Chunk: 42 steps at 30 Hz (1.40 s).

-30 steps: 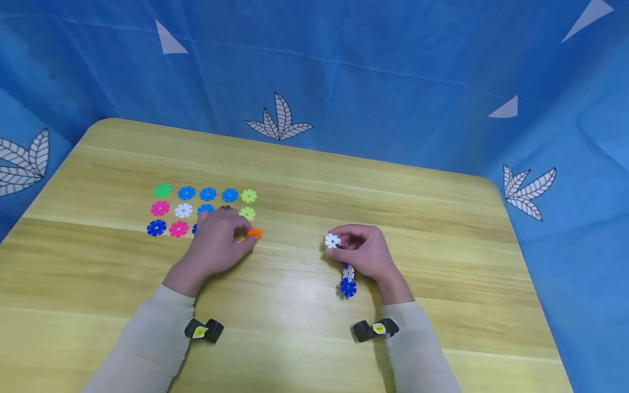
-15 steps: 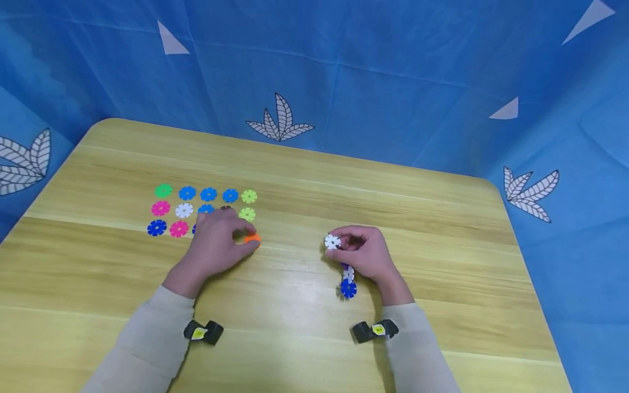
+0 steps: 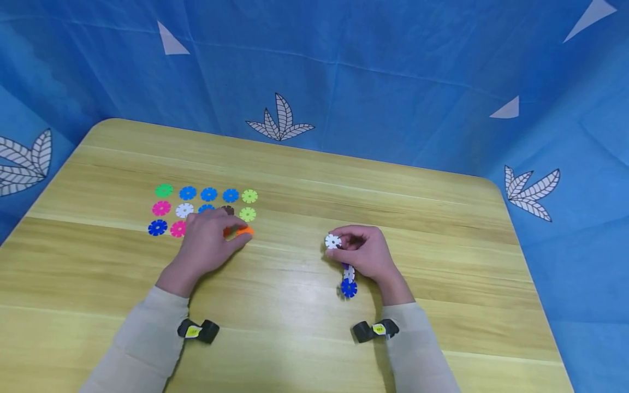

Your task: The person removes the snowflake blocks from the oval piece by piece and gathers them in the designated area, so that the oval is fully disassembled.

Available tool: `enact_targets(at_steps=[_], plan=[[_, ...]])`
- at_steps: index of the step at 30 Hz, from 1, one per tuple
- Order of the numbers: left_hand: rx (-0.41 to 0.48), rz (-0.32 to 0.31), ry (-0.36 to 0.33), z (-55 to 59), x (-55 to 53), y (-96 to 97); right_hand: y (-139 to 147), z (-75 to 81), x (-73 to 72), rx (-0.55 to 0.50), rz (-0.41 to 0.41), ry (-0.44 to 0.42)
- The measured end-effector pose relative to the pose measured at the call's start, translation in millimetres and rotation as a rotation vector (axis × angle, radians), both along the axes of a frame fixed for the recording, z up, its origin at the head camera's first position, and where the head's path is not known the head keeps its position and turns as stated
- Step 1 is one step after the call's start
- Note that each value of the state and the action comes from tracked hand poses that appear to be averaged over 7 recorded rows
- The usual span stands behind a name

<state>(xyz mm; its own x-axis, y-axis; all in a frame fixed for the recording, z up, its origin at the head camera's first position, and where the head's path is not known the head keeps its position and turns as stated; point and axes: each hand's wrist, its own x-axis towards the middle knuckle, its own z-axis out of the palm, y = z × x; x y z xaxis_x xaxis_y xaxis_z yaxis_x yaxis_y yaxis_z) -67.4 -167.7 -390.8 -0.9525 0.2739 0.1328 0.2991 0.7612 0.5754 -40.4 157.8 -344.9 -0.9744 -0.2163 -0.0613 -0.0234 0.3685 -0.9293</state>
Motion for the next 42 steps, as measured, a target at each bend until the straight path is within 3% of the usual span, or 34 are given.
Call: enact_targets(at_steps=[11, 19, 31, 42], plan=[[0.091, 0.004, 0.069, 3.2, -0.1, 5.2, 2, -5.5, -1.8, -0.056, 0.031, 0.002], [0.120, -0.072, 0.075, 13.9, -3.8, 29.8, 2, -4.8, -2.2, -0.039, 0.098, -0.016], [0.145, -0.131, 0.070, 20.2, -6.0, 60.4, 2, -4.7, -1.0, -0.056, 0.124, 0.066], [0.071, -0.299, 0.028, 16.9, 2.4, 95.1, 4, -10.0, -1.6, -0.161, 0.164, 0.110]])
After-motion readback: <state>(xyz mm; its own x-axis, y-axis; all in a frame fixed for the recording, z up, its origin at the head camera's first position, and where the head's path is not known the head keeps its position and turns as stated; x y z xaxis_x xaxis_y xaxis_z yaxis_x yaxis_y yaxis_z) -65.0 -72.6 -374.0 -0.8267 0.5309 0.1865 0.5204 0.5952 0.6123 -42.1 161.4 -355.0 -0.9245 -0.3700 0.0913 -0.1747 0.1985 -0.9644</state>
